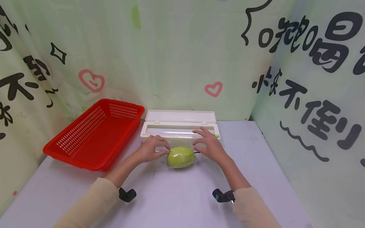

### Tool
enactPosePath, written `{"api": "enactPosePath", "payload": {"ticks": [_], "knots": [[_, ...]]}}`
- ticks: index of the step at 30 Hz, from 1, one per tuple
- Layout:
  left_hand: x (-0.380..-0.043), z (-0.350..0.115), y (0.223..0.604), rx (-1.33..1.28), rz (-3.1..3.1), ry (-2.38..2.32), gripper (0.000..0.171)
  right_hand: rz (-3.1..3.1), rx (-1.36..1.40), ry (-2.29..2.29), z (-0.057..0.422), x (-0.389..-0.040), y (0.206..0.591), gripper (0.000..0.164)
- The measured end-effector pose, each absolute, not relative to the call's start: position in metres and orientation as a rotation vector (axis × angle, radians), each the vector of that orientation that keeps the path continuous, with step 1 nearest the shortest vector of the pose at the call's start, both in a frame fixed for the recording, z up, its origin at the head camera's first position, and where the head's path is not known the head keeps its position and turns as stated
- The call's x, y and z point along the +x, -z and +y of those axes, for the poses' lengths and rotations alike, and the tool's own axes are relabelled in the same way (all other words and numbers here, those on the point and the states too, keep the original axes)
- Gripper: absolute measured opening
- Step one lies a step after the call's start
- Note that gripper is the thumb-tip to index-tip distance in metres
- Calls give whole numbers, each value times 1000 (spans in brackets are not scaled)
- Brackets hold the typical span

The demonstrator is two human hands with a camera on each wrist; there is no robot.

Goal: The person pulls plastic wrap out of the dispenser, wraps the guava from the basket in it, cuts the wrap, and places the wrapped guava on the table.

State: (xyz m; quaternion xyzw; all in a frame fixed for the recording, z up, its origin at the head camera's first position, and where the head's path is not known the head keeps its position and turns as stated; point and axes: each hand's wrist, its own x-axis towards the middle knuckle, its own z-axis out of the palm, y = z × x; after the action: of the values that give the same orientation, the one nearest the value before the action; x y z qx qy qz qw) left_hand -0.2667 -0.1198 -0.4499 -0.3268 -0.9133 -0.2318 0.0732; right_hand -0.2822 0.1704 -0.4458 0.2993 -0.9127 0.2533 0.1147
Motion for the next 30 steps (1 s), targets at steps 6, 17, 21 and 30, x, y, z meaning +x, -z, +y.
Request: {"api": "enactPosePath", "payload": {"ticks": [6, 17, 21, 30], "knots": [[-270, -116, 450, -898, -2722, 651, 6, -2658, 829, -763, 163, -283, 447, 6], [-279, -103, 449, -672, -2583, 212, 13, -2604, 617, -619, 146, -291, 449, 21], [-282, -100, 447, -616, -2561, 157, 19, -2628, 545, -610, 143, -295, 449, 28], [-291, -106, 445, -475, -2628, 153, 27, -2712, 401, -575, 150, -304, 451, 48]]}}
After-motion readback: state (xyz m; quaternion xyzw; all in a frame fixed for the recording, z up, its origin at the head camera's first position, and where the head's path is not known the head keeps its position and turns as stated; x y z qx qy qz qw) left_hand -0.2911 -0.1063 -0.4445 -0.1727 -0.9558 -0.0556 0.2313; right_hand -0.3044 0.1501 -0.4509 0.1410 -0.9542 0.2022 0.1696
